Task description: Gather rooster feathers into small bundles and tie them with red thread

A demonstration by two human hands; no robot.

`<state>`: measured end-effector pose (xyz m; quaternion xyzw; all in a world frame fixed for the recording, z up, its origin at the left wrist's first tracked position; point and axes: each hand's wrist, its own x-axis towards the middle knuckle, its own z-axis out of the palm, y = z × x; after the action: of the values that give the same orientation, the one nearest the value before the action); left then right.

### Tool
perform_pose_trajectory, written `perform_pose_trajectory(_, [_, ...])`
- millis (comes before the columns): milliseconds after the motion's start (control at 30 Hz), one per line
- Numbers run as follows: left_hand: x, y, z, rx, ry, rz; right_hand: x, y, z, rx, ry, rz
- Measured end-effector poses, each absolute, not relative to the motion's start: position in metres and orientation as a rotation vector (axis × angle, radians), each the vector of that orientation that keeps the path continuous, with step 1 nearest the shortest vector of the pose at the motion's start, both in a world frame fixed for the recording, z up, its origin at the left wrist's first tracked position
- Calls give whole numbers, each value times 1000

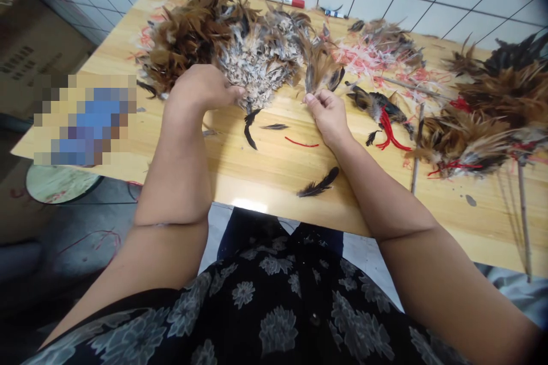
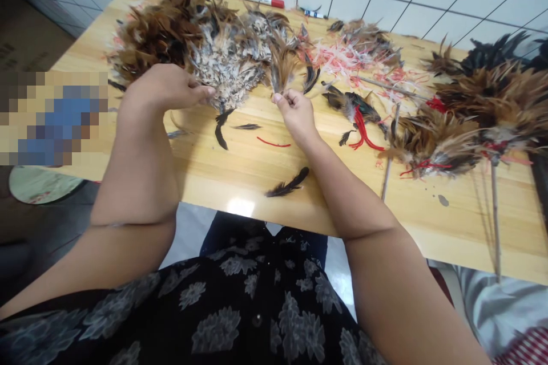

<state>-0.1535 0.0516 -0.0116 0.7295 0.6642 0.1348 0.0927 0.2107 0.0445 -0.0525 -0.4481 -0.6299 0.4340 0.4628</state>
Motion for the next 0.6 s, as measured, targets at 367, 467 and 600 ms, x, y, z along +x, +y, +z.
perform_pose_trajectory(367, [-56, -6, 82, 1762, 2213, 5, 213, 54, -70, -1023, -1635, 1006])
perform_pose_trajectory(467, [-58, -6, 82, 1726, 2214, 25, 212, 54, -70, -1032, -1644, 1006])
perform_pose_trajectory(600, [-72, 2, 67, 1702, 2181, 129, 212, 54, -70, -1023, -1646, 992])
